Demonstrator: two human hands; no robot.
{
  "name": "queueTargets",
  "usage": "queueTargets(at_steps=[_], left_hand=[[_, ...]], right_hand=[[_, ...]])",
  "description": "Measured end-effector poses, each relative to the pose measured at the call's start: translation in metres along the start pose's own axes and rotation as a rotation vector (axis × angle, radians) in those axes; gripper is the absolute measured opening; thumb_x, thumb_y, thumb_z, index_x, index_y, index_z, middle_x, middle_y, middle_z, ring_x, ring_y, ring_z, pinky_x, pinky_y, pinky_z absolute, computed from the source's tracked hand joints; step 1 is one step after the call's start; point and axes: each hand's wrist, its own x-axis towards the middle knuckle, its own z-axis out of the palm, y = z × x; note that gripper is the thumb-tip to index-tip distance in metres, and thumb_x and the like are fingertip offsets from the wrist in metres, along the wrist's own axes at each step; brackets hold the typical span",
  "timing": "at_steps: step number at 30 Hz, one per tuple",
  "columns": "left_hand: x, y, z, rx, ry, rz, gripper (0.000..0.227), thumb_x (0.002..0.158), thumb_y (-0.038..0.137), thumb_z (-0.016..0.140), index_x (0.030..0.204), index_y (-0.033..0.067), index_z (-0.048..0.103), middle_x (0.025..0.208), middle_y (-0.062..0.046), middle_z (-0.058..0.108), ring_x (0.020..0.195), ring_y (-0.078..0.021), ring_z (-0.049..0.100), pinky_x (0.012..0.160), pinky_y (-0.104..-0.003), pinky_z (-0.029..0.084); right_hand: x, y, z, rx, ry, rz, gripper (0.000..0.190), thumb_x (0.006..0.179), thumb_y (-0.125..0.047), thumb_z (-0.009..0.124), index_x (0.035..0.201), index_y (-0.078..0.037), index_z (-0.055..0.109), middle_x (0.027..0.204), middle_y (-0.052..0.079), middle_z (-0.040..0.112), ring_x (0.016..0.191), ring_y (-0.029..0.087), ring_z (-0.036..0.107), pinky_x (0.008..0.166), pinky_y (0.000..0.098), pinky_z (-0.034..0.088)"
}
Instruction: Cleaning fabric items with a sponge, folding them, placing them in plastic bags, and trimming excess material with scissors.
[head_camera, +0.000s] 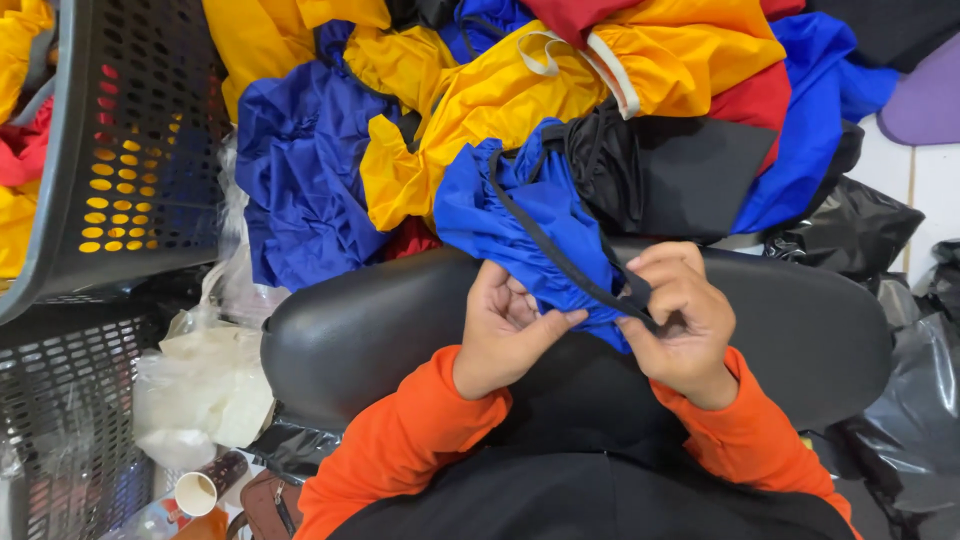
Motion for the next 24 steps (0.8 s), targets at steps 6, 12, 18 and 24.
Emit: queueTargets(at_steps=[6, 12, 18, 24], left_hand=[[0.003, 0.009, -0.003, 0.039, 0.017, 0.021, 0.065, 0.069, -0.015, 0.086, 0.122, -0.0028, 0.049, 0.110, -0.024, 0.072, 0.097, -0.0345, 0.076, 0.078, -0.040, 0.068], [0.002, 0.016, 0.000, 0.215, 0.154, 0.011, 0.033, 0.085, -0.007, 0.078, 0.109, -0.0001, 0.056, 0.097, -0.019, 0.077, 0.089, -0.0248, 0.078, 0.071, -0.030, 0.068], [-0.001, 0.004, -0.015, 0.282, 0.173, -0.022, 0.021, 0.090, -0.005, 0.073, 0.105, 0.0002, 0.060, 0.094, -0.017, 0.077, 0.088, -0.0199, 0.076, 0.067, -0.027, 0.065], [-0.003, 0.031, 0.026, 0.403, -0.008, -0.053, 0.012, 0.092, -0.009, 0.064, 0.096, 0.0023, 0.061, 0.074, 0.006, 0.053, 0.063, -0.0003, 0.043, 0.057, -0.015, 0.036]], right_hand=[[-0.001, 0.008, -0.003, 0.171, -0.057, 0.004, 0.031, 0.079, -0.008, 0.083, 0.068, -0.007, 0.054, 0.064, 0.010, 0.056, 0.058, 0.028, 0.051, 0.074, 0.0453, 0.049], [-0.001, 0.015, -0.011, 0.216, -0.081, 0.022, 0.023, 0.083, -0.010, 0.079, 0.075, -0.003, 0.059, 0.057, 0.008, 0.050, 0.049, 0.024, 0.043, 0.068, 0.0445, 0.045], [-0.001, 0.017, -0.015, 0.116, 0.001, 0.012, 0.021, 0.089, -0.010, 0.075, 0.082, 0.000, 0.058, 0.066, 0.010, 0.051, 0.058, 0.024, 0.047, 0.074, 0.0447, 0.047], [-0.007, -0.019, -0.003, -0.447, 0.069, -0.133, 0.018, 0.090, -0.028, 0.071, 0.101, -0.014, 0.068, 0.132, 0.017, 0.045, 0.121, 0.036, 0.045, 0.109, 0.0501, 0.043]])
